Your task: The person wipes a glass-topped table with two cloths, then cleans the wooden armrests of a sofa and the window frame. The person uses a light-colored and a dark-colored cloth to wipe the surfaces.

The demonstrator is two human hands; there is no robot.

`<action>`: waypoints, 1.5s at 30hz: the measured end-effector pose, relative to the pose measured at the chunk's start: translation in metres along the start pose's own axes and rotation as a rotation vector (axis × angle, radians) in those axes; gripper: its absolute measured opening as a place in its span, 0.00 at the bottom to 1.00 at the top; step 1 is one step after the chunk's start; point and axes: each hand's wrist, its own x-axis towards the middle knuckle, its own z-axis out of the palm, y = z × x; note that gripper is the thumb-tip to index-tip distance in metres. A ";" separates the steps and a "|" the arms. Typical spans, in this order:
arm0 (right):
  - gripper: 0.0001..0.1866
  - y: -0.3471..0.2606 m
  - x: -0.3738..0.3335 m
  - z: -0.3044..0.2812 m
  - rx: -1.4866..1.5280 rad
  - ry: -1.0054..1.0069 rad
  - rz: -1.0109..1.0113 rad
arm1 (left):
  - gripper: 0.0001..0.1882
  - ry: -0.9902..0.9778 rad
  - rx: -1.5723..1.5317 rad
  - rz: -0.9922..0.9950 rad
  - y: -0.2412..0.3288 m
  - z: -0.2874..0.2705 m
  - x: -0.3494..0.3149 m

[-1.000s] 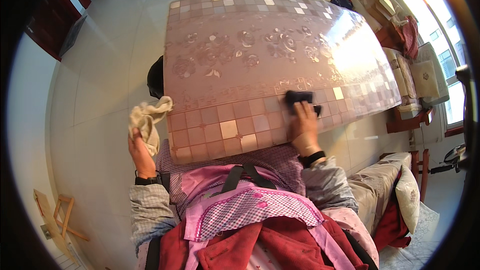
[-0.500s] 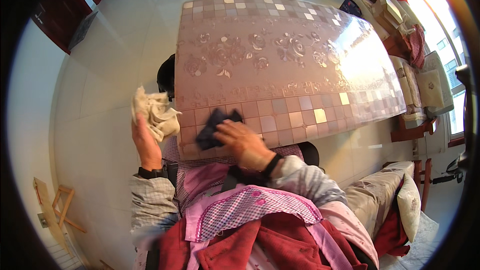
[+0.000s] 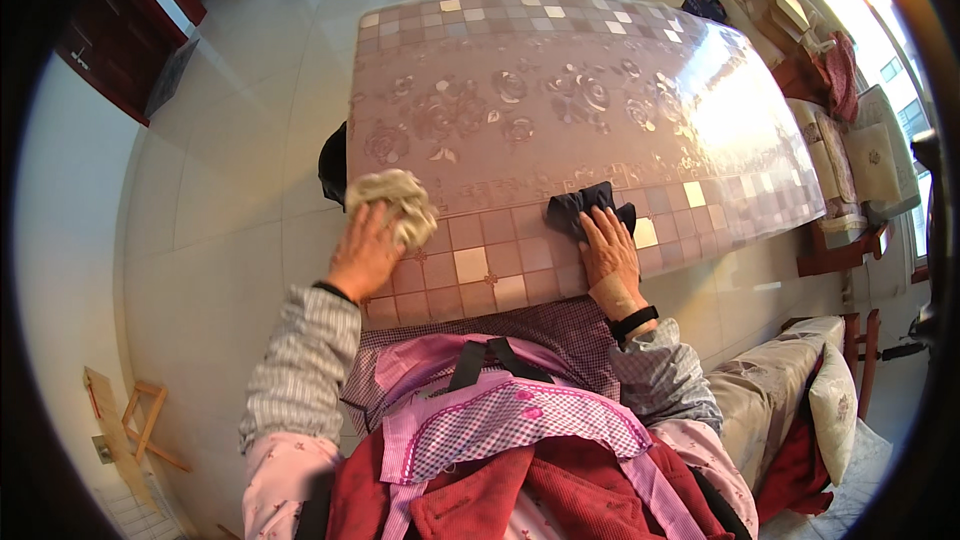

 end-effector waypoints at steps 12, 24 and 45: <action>0.27 -0.005 0.001 0.000 -0.015 0.002 0.021 | 0.36 -0.177 -0.102 0.282 0.114 0.000 0.008; 0.25 -0.008 0.001 -0.008 0.027 0.050 0.029 | 0.35 -0.168 -0.092 0.022 0.038 -0.013 0.108; 0.26 -0.004 0.004 -0.006 0.023 0.034 0.049 | 0.35 -0.010 0.216 -0.019 -0.038 0.016 0.119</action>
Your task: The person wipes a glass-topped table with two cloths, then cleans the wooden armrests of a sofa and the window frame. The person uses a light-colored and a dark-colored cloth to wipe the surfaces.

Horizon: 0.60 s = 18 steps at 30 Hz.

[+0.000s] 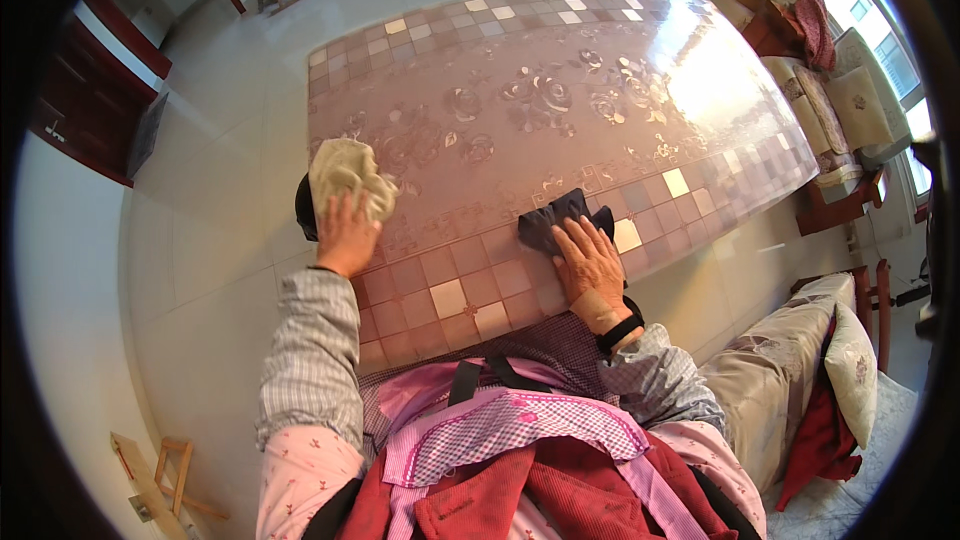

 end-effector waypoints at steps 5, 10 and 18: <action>0.33 -0.032 -0.004 -0.010 0.083 -0.036 -0.079 | 0.35 0.018 -0.192 0.248 0.101 -0.033 -0.119; 0.41 -0.087 -0.023 -0.018 0.190 -0.290 -0.456 | 0.31 0.204 -0.296 0.242 0.124 -0.048 -0.167; 0.23 0.162 0.031 -0.025 0.031 0.102 0.148 | 0.28 0.428 -0.273 0.214 0.117 -0.025 -0.162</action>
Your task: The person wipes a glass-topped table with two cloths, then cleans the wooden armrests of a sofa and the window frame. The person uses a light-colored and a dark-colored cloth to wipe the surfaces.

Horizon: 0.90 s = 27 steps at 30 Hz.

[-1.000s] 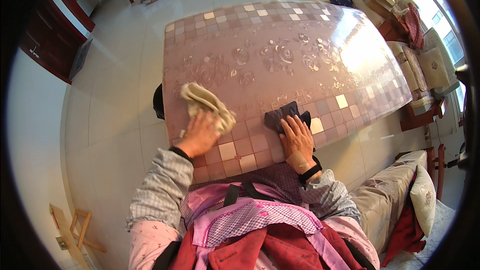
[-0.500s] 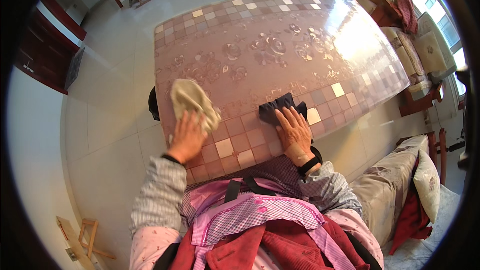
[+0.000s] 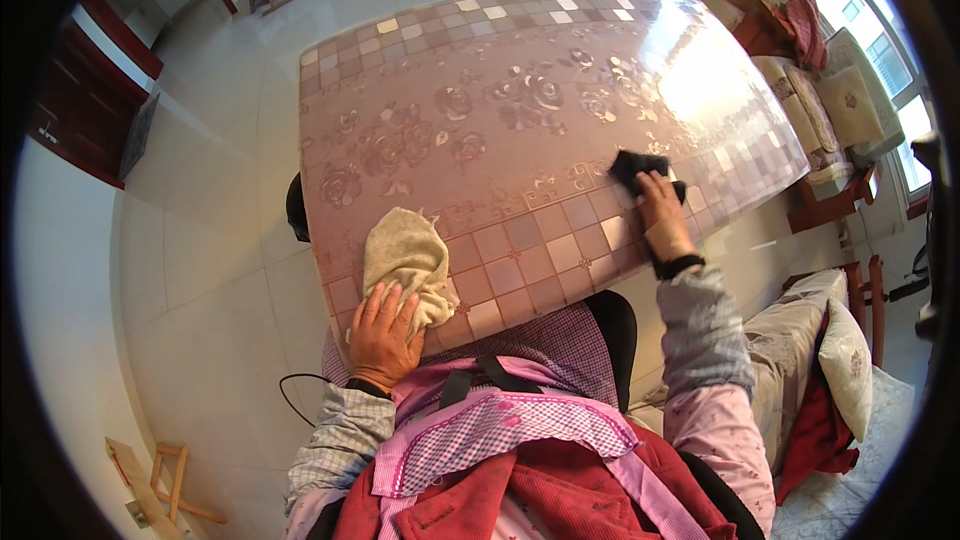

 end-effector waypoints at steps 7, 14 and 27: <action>0.28 -0.128 0.017 0.038 0.062 -0.200 -0.375 | 0.26 0.079 -0.014 0.025 -0.001 0.003 -0.002; 0.24 -0.134 0.011 0.032 0.182 -0.274 -0.561 | 0.25 0.068 -0.006 0.022 -0.003 0.002 -0.003; 0.25 -0.098 0.122 0.107 -0.046 -0.052 -0.282 | 0.23 0.108 -0.002 0.003 -0.003 0.006 -0.007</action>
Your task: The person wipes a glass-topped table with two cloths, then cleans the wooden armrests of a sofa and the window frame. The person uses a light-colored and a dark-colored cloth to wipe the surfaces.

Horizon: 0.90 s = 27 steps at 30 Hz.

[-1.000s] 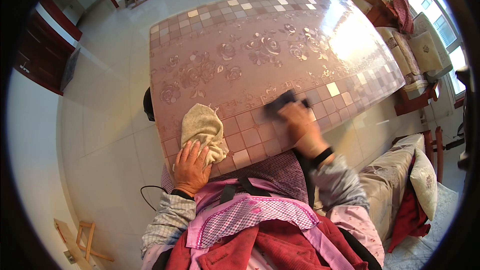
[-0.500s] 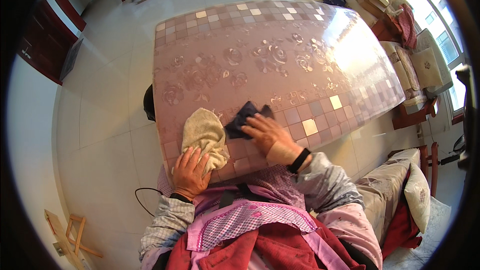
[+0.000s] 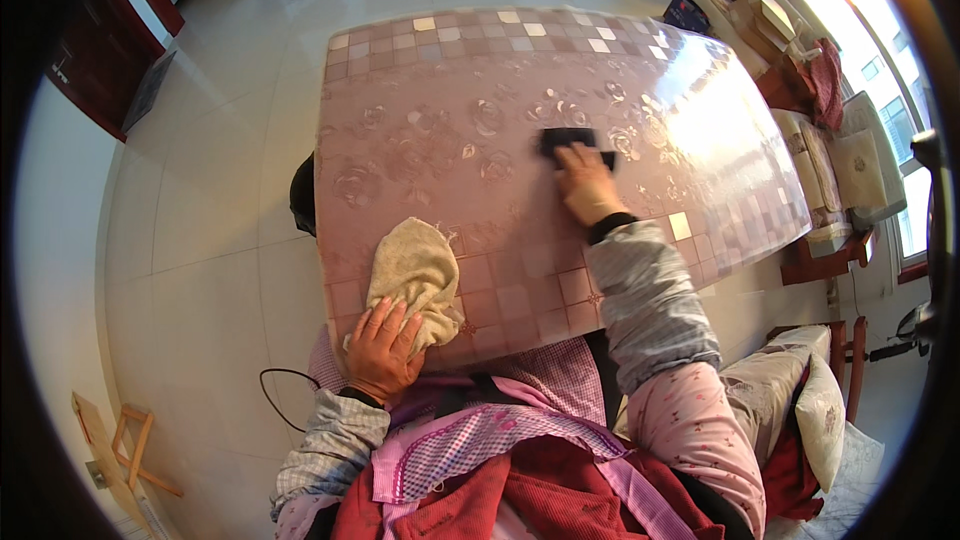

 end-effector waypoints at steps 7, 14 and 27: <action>0.24 -0.101 -0.072 -0.026 0.201 -0.226 -0.450 | 0.24 0.008 -0.002 0.023 0.001 -0.002 0.002; 0.22 0.077 -0.146 -0.101 -0.022 0.025 0.331 | 0.25 -0.008 0.009 0.034 0.000 0.001 0.001; 0.21 -0.015 -0.201 -0.100 0.181 0.034 0.074 | 0.25 -0.019 0.032 0.061 -0.001 0.004 -0.001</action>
